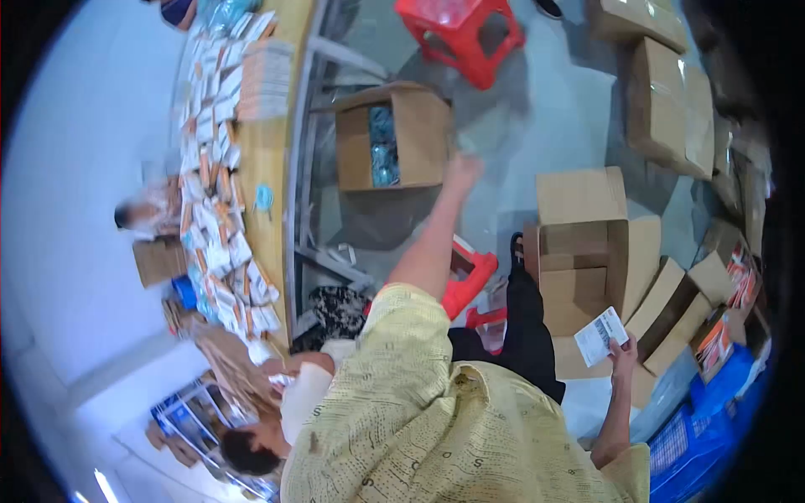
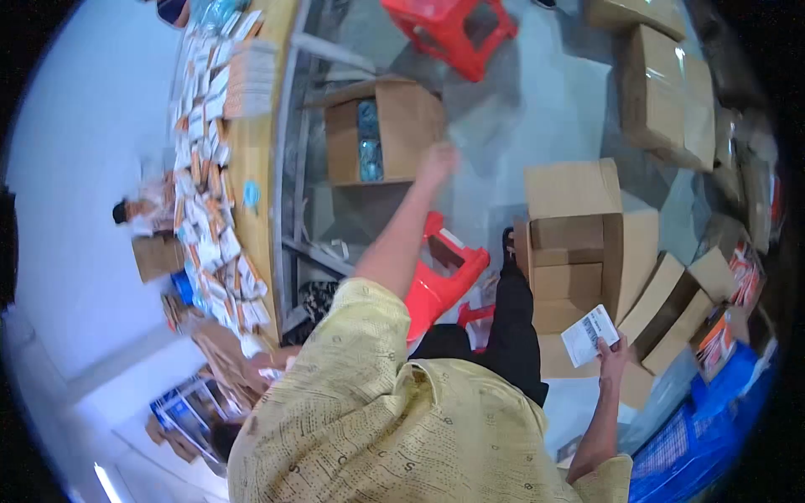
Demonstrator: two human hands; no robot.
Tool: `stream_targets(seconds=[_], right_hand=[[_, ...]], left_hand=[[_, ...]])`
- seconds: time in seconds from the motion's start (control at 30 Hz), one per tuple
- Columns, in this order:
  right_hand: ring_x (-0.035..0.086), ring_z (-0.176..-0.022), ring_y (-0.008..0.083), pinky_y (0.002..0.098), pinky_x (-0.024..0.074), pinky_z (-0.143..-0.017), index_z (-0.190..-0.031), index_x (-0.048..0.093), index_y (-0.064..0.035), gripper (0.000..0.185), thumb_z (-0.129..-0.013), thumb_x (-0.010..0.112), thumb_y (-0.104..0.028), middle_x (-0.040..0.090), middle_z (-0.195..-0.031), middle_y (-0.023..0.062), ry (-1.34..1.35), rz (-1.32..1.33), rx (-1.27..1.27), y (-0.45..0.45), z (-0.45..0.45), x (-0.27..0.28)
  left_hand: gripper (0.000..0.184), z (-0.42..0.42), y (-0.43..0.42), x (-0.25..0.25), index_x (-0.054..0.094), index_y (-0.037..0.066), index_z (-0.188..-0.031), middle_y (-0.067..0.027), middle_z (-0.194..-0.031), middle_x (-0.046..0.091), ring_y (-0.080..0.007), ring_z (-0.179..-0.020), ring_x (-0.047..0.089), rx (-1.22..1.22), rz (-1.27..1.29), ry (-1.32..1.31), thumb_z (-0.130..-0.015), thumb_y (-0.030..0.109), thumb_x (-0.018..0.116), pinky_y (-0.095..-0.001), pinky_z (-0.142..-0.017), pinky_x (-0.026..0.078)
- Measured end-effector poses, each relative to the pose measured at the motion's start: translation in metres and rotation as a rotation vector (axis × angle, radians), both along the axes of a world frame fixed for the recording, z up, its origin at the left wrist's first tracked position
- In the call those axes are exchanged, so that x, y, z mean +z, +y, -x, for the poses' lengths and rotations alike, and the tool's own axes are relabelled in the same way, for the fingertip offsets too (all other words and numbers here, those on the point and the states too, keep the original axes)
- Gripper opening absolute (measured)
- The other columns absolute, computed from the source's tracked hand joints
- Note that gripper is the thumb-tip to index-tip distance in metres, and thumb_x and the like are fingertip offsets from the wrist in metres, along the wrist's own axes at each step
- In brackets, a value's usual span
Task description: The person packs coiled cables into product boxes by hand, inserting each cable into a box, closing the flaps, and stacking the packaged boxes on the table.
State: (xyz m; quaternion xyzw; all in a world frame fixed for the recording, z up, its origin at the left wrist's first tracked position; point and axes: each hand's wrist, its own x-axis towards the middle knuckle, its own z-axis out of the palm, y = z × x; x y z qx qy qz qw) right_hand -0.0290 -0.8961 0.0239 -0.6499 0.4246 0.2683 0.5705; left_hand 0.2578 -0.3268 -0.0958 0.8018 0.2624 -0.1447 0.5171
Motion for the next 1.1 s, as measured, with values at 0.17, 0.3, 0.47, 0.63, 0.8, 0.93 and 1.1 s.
stream_targets(seconds=[0.17,0.3,0.47,0.63,0.8,0.93,1.1], right_hand=[[0.063,-0.085,0.0163,0.028,0.0517,-0.072,-0.131,0.054,-0.0067,0.04,-0.093,0.065,-0.002,0.067,-0.109,0.0093,0.04,0.037,0.065,-0.022,-0.006,-0.011],[0.064,-0.083,0.0157,0.0255,0.0525,-0.065,-0.13,0.055,-0.0069,0.039,-0.093,0.065,-0.004,0.066,-0.106,0.0079,-0.012,0.049,0.144,-0.022,-0.041,0.015],[0.063,-0.078,0.0141,0.0223,0.0519,-0.059,-0.128,0.056,-0.0077,0.036,-0.093,0.066,-0.006,0.065,-0.102,0.0065,-0.188,0.038,0.255,-0.025,-0.107,0.051],[0.058,-0.071,0.0109,0.0202,0.0476,-0.06,-0.125,0.058,-0.009,0.034,-0.093,0.066,-0.007,0.064,-0.097,0.0055,-0.399,-0.008,0.275,0.024,-0.176,0.063],[0.054,-0.076,0.0096,0.0226,0.0465,-0.066,-0.124,0.06,-0.0063,0.031,-0.094,0.065,-0.01,0.06,-0.091,0.0023,-0.512,-0.329,0.3,0.16,-0.204,0.11],[0.062,-0.092,0.0171,0.0293,0.054,-0.075,-0.13,0.055,-0.0026,0.037,-0.094,0.065,-0.006,0.063,-0.11,0.0104,-0.426,-0.645,0.207,0.281,-0.199,0.159],[0.064,-0.098,0.021,0.03,0.0545,-0.079,-0.132,0.053,-0.0025,0.04,-0.093,0.064,-0.004,0.064,-0.116,0.0141,-0.415,-0.797,0.266,0.372,-0.199,0.148]], left_hand=[[0.027,0.302,0.045,-0.03,0.072,0.0,-0.096,-0.0115,-0.094,0.072,-0.027,-0.083,0.065,0.026,-0.082,0.175,-0.085,0.025,0.069,-0.0351,-0.076,0.051],[0.028,0.495,0.067,-0.056,0.074,0.003,-0.089,-0.0109,-0.087,0.073,-0.0264,-0.08,0.068,0.41,-0.207,0.166,-0.084,0.03,0.075,-0.041,-0.074,0.053],[0.032,0.505,0.061,-0.038,0.075,0.001,-0.102,-0.0114,-0.093,0.075,-0.0236,-0.081,0.069,0.065,-0.501,0.228,-0.085,0.028,0.075,-0.0354,-0.075,0.055],[0.032,0.456,0.053,0.033,0.073,0.0,-0.107,-0.0124,-0.094,0.074,-0.0215,-0.081,0.068,0.715,-0.041,0.007,-0.089,0.027,0.07,-0.0318,-0.075,0.055],[0.029,0.425,0.124,0.103,0.07,0.001,-0.115,-0.0108,-0.097,0.071,-0.0178,-0.085,0.066,0.928,0.115,-0.283,-0.091,0.019,0.067,-0.029,-0.079,0.053],[0.035,0.367,0.136,0.21,0.065,0.004,-0.122,-0.0083,-0.098,0.071,-0.0157,-0.088,0.067,1.093,0.089,-0.448,-0.09,0.018,0.071,-0.0269,-0.077,0.053],[0.028,0.303,0.102,0.29,0.065,-0.002,-0.121,-0.0108,-0.105,0.073,-0.0144,-0.086,0.066,0.7,0.315,-0.621,-0.095,0.009,0.065,-0.0243,-0.08,0.052]])
